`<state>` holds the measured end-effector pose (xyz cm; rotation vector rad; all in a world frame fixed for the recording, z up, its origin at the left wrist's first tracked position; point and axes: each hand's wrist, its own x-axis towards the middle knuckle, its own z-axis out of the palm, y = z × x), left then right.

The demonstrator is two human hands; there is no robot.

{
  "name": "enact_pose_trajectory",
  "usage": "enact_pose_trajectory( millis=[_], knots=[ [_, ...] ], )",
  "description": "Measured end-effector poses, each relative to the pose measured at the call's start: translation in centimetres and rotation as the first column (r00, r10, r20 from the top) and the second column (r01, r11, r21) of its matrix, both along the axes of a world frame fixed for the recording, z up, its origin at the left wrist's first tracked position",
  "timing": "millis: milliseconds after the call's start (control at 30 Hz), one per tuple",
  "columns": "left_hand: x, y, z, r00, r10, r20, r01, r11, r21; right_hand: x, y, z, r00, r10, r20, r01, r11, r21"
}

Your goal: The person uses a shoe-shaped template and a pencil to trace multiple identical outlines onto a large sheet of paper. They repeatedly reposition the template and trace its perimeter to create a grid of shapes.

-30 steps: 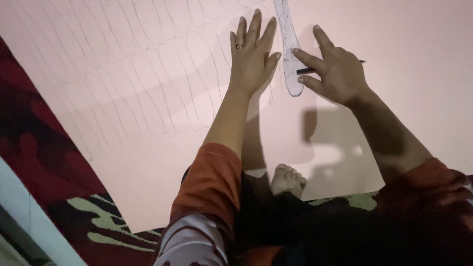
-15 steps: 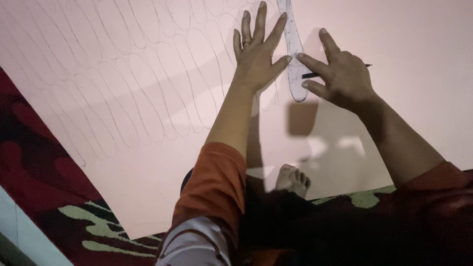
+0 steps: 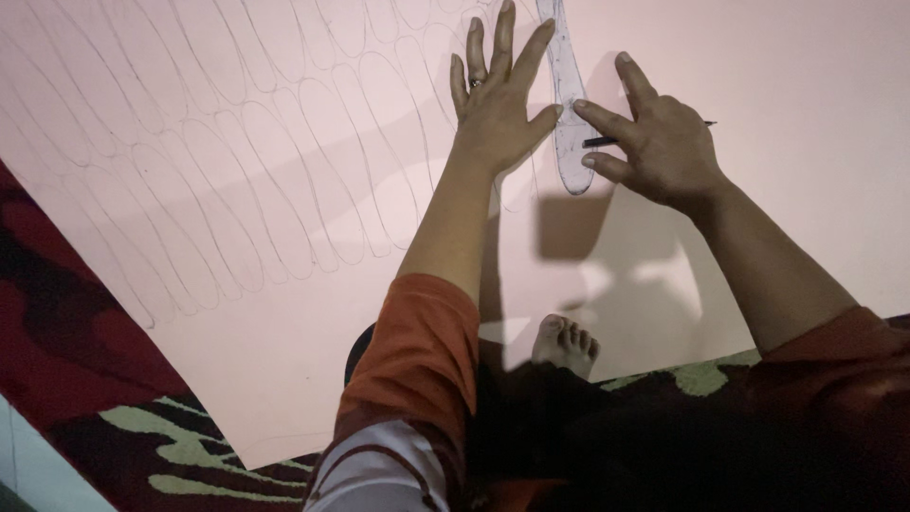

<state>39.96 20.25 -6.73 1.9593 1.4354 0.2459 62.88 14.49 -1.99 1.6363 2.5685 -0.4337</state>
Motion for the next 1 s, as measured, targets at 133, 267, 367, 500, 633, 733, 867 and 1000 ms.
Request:
enact_pose_trajectory(
  millis=[133, 267, 367, 500, 633, 733, 867, 1000],
  knots=[
    [-0.1, 0.1, 0.3, 1.0, -0.013, -0.003, 0.013, 0.999, -0.034, 0.2, -0.1, -0.4, 1.0, 0.002, 0.024, -0.002, 1.0, -0.011],
    [-0.1, 0.3, 0.6, 1.0, -0.018, -0.007, 0.017, 0.998, -0.055, 0.5, -0.2, -0.7, 1.0, 0.004, 0.017, -0.004, 1.0, -0.002],
    [-0.2, 0.2, 0.8, 1.0, -0.015, 0.016, 0.016, 0.998, -0.058, 0.5, -0.3, -0.9, 0.999, 0.001, 0.041, -0.001, 1.0, -0.001],
    [-0.1, 0.1, 0.8, 1.0, -0.012, 0.02, 0.013, 0.999, -0.038, 0.4, -0.4, -1.1, 0.999, -0.019, 0.048, 0.02, 1.0, -0.014],
    [0.0, 0.1, 0.4, 1.0, -0.013, 0.012, 0.014, 0.999, -0.041, 0.5, -0.3, -1.1, 0.998, -0.015, 0.058, 0.017, 0.999, -0.029],
    [0.0, 0.0, 0.2, 1.0, -0.014, 0.002, 0.014, 1.0, -0.024, 0.6, -0.3, -1.1, 0.999, -0.001, 0.041, 0.002, 1.0, -0.004],
    [-0.1, 0.1, 0.3, 1.0, -0.026, 0.009, 0.026, 1.0, -0.016, 0.3, -0.3, -1.0, 0.997, -0.031, 0.064, 0.034, 0.998, -0.046],
    [-0.2, 0.2, 0.5, 0.999, -0.047, -0.014, 0.046, 0.995, -0.083, 0.2, -0.1, -0.7, 0.997, -0.033, 0.073, 0.038, 0.998, -0.058]
  ],
)
